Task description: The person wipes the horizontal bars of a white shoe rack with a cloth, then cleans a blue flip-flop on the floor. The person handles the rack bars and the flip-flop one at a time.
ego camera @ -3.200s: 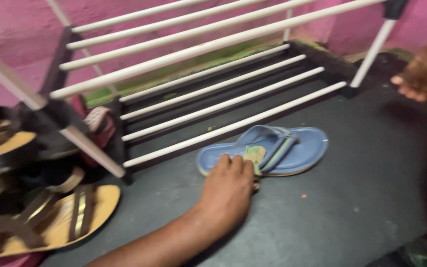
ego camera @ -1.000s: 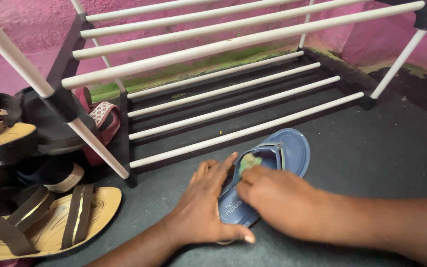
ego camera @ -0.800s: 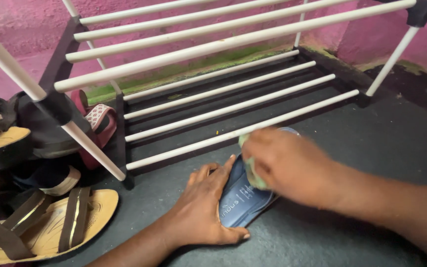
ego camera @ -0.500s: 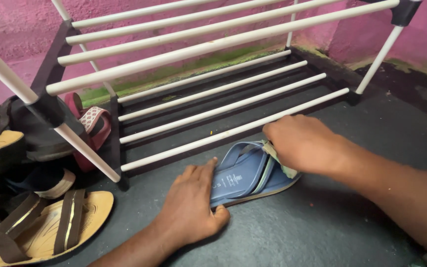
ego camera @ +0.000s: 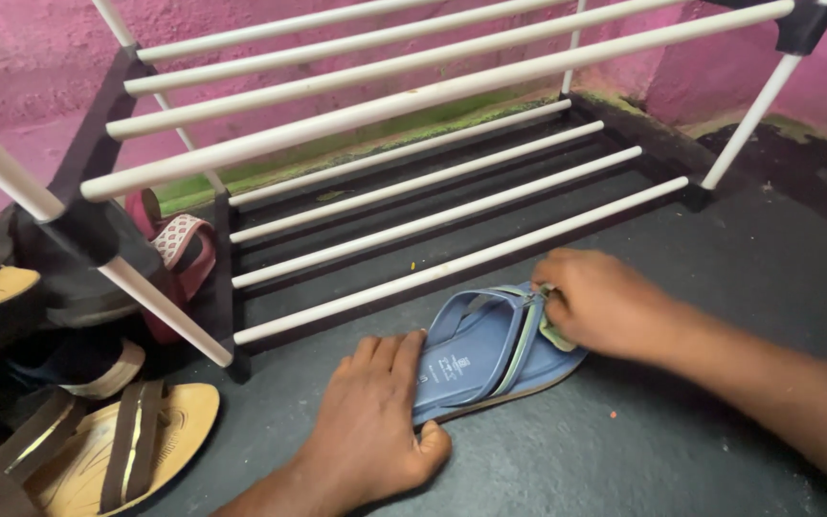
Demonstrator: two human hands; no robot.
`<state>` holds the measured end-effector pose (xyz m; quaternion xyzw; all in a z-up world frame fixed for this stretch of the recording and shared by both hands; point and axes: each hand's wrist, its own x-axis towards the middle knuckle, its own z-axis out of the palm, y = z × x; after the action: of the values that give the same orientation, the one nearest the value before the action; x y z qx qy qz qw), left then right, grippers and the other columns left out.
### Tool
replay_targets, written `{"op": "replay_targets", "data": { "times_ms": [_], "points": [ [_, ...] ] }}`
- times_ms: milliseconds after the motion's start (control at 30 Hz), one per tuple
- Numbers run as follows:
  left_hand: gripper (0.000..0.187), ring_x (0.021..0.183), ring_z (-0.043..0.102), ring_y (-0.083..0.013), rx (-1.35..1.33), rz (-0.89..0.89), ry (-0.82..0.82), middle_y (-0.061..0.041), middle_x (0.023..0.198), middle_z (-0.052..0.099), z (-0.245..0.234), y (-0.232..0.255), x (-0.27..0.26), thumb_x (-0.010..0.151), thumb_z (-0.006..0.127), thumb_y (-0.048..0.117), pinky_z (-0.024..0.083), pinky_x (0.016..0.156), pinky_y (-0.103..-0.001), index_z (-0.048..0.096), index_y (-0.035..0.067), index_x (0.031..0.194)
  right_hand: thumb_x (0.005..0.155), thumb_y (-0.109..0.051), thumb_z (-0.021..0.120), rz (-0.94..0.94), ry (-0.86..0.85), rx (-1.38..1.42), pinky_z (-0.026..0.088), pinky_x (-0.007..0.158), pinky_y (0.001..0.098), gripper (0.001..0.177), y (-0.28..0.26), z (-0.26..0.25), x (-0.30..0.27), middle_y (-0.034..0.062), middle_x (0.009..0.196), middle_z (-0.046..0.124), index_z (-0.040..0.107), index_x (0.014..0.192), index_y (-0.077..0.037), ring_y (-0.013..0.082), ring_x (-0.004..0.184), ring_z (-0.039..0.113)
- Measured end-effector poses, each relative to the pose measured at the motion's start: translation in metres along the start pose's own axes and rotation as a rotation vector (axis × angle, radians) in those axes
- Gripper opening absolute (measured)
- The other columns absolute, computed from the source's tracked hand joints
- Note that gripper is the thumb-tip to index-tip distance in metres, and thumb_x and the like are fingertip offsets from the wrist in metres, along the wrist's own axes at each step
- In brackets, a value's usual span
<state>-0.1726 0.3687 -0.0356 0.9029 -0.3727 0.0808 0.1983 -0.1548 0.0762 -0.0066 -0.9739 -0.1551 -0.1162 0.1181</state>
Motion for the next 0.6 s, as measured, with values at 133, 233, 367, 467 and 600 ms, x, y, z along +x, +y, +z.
{"op": "replay_targets", "data": {
  "times_ms": [133, 233, 367, 467, 600],
  "points": [
    [0.092, 0.111, 0.053, -0.0392, 0.022, -0.019, -0.060, -0.027, 0.121, 0.058, 0.000, -0.003, 0.002, 0.066, 0.067, 0.039, 0.045, 0.090, -0.050, 0.044, -0.014, 0.138, 0.076, -0.011, 0.069, -0.005, -0.162, 0.084, 0.053, 0.089, 0.0462, 0.037, 0.015, -0.010, -0.005, 0.0174, 0.107, 0.071, 0.073, 0.113, -0.007, 0.0367, 0.102, 0.068],
    [0.091, 0.110, 0.053, -0.0389, 0.023, 0.021, 0.013, -0.026, 0.122, 0.059, 0.002, -0.004, 0.003, 0.067, 0.068, 0.040, 0.045, 0.092, -0.049, 0.047, -0.013, 0.137, 0.077, -0.013, 0.072, 0.142, -0.277, 0.004, 0.056, 0.089, 0.0446, 0.033, 0.027, -0.031, -0.004, 0.0142, 0.107, 0.074, 0.075, 0.110, -0.012, 0.0342, 0.100, 0.072],
    [0.091, 0.109, 0.053, -0.0390, 0.036, 0.042, 0.009, -0.026, 0.122, 0.059, 0.004, -0.006, 0.002, 0.067, 0.068, 0.041, 0.045, 0.091, -0.049, 0.047, -0.014, 0.137, 0.081, -0.009, 0.072, 0.334, -0.080, -0.174, 0.058, 0.087, 0.0465, 0.023, 0.031, -0.047, -0.006, 0.0150, 0.104, 0.074, 0.076, 0.103, -0.011, 0.0370, 0.096, 0.073],
    [0.091, 0.110, 0.052, -0.0396, 0.052, 0.059, 0.022, -0.026, 0.122, 0.059, 0.005, -0.007, 0.002, 0.067, 0.067, 0.041, 0.044, 0.091, -0.049, 0.047, -0.014, 0.137, 0.079, -0.004, 0.070, 0.133, 0.115, -0.083, 0.059, 0.083, 0.0449, 0.029, 0.027, -0.046, -0.004, 0.0152, 0.103, 0.071, 0.074, 0.107, -0.008, 0.0371, 0.092, 0.072],
    [0.091, 0.110, 0.052, -0.0396, 0.069, 0.061, 0.017, -0.027, 0.123, 0.058, 0.006, -0.007, 0.001, 0.068, 0.066, 0.041, 0.045, 0.090, -0.049, 0.046, -0.014, 0.137, 0.072, 0.004, 0.066, -0.377, 0.121, 0.151, 0.055, 0.094, 0.0437, 0.037, 0.013, -0.016, 0.004, 0.0158, 0.112, 0.071, 0.074, 0.107, -0.006, 0.0356, 0.107, 0.068]
  ]
}}
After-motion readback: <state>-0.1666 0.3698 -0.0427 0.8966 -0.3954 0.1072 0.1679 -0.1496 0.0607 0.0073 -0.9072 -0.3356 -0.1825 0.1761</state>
